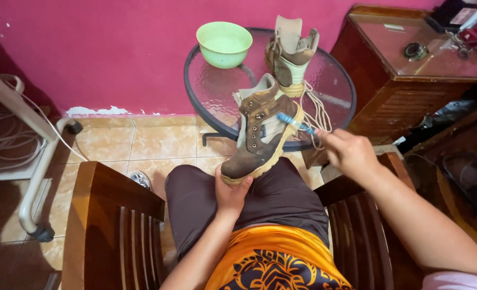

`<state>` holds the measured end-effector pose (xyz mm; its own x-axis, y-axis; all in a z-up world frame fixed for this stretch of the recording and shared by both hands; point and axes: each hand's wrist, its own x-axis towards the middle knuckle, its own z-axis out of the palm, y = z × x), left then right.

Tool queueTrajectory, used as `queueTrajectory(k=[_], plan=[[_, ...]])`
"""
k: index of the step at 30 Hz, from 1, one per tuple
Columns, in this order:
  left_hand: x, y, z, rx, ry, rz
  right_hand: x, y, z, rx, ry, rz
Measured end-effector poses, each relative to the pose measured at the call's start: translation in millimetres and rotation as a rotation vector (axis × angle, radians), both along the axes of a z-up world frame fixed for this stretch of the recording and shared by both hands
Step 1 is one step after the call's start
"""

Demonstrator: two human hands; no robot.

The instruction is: Cleaning a brown leather boot using a toothbrush and a bowl of liquid on a small table.

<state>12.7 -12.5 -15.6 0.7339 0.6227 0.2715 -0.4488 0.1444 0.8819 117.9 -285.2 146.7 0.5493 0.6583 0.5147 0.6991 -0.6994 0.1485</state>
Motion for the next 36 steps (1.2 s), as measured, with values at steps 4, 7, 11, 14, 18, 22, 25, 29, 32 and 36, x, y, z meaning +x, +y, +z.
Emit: queueTrajectory(k=[4, 7, 11, 14, 18, 22, 25, 29, 32, 36], plan=[[-0.1, 2.9, 0.3, 0.026, -0.020, 0.004, -22.2, 21.9, 11.3, -0.020, 0.098, 0.174], [1.2, 4.7, -3.3, 0.004, -0.018, -0.009, -4.3, 12.1, 4.1, 0.009, 0.124, 0.201], [0.6, 4.5, -2.4, 0.028, 0.005, 0.005, -6.0, 10.1, 3.5, 0.023, 0.039, 0.068], [1.1, 2.7, -3.2, 0.101, 0.075, 0.038, -25.4, 23.4, 13.1, 0.011, 0.082, 0.134], [-1.5, 6.9, -4.2, 0.128, 0.170, 0.035, -2.5, 12.3, 15.3, 0.051, 0.076, 0.075], [1.7, 3.5, -4.7, 0.142, 0.222, 0.031, -4.3, 5.9, 12.8, 0.055, 0.027, -0.055], [0.9, 2.8, -2.2, 0.108, 0.148, 0.019, -15.9, 17.9, 12.4, 0.072, 0.128, 0.116], [-1.2, 3.2, 2.1, 0.036, 0.142, -0.009, -4.0, 17.5, 11.5, 0.053, 0.105, 0.136], [-3.1, 1.6, 2.8, 0.055, 0.173, -0.009, -5.2, 15.2, 4.4, 0.063, 0.078, 0.090], [-4.3, 2.2, -0.3, -0.068, 0.099, -0.033, -18.8, 20.4, 12.9, 0.025, 0.193, 0.153]])
